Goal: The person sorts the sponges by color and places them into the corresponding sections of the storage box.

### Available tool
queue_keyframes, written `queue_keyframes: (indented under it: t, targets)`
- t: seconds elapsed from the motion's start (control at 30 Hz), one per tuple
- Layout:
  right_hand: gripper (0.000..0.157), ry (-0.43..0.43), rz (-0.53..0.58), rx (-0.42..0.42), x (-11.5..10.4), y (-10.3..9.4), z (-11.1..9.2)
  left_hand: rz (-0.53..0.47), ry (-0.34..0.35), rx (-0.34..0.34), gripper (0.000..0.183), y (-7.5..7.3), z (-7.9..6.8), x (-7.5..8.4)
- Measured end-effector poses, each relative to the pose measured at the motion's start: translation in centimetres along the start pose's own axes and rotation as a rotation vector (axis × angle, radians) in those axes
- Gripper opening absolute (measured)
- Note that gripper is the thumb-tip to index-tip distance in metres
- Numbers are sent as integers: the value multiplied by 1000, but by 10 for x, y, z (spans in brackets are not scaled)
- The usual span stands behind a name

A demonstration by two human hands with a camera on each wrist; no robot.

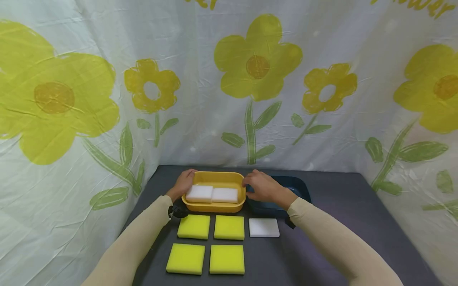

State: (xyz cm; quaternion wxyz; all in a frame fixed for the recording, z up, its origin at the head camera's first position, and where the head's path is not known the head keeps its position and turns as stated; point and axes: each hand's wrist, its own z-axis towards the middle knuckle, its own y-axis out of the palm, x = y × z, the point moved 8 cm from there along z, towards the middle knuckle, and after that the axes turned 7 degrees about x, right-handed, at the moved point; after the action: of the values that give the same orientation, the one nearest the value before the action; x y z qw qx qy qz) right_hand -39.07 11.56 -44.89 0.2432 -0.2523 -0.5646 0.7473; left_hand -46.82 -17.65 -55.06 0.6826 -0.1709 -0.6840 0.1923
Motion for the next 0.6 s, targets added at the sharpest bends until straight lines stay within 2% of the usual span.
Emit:
queue_keyframes:
  t: [0.2,0.6]
  targets:
    - [25,19,2,-4,7,-11,-17,-14,-11,1,45,0,-1,-1]
    - [22,-9,-24,24,9,-34,-44,-12,11,-3,46,0,1,0]
